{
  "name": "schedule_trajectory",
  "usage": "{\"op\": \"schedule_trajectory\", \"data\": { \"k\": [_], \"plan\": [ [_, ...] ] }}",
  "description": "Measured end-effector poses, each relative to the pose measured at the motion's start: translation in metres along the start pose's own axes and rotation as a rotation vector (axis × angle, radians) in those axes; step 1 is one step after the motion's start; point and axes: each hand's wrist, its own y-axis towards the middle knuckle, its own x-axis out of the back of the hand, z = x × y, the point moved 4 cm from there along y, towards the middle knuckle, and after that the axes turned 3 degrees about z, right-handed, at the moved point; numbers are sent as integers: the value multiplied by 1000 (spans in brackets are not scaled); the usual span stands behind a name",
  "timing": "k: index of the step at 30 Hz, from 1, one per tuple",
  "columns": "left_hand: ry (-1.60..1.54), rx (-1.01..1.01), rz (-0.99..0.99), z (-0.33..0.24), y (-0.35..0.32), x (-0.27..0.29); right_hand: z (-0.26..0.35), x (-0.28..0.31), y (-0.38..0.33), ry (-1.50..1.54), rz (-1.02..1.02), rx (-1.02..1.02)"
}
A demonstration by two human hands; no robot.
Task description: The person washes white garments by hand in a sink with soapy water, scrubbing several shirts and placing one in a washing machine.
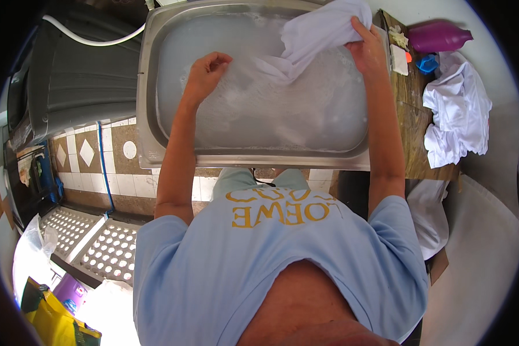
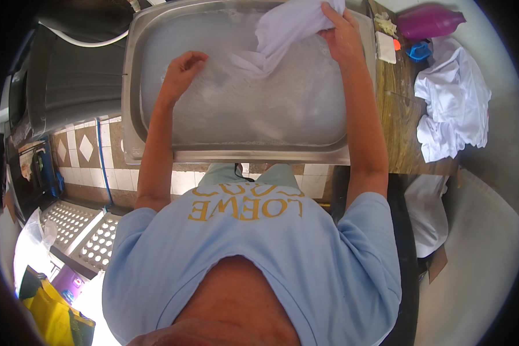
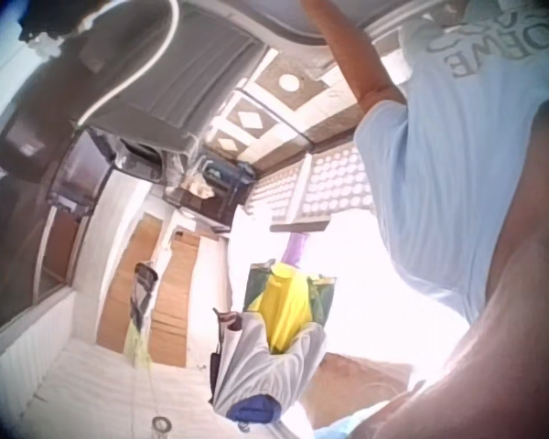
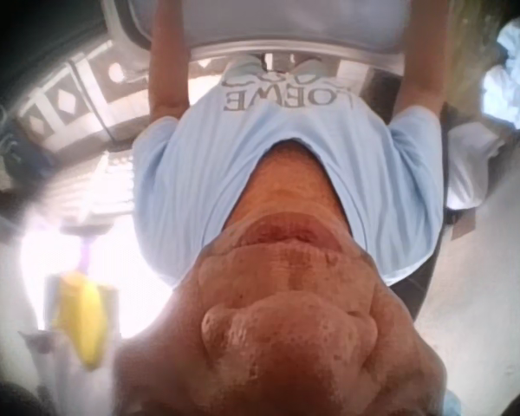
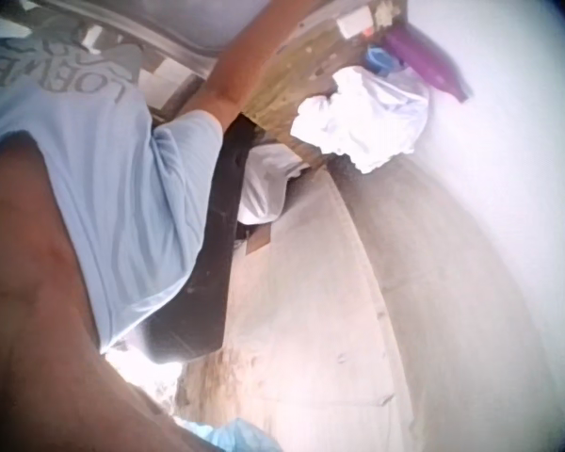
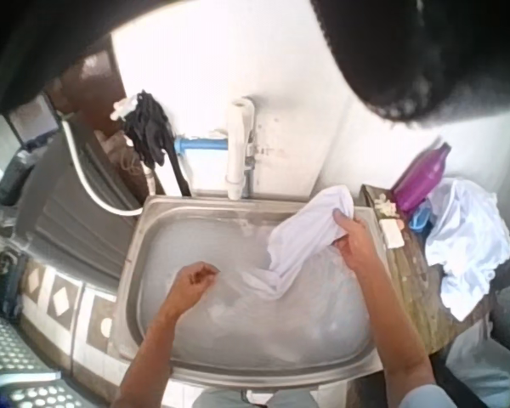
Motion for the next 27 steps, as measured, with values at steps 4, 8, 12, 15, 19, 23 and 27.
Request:
{"op": "schedule_trajectory", "data": {
  "k": [4,8,12,15,19,23,27],
  "plan": [
    [162,85,-142,1,-5,-11,11,19,-19,79,17,42],
    [461,9,-319,6,-2,-21,14,67,-31,141,-109,84],
    [432,28,-325,23,10,-18,13,105,-38,162,-167,95],
    [240,161,-314,20,18,-24,14,117,-43,30,-216,97],
    [122,169,-345,25,33,-37,11,118,-44,-341,-241,167],
    [-111,234,-93,3,41,-65,6,110,-42,-713,-203,243],
    [-117,260,-31,2,44,-81,5,99,-45,-777,-203,276]
  ]
}}
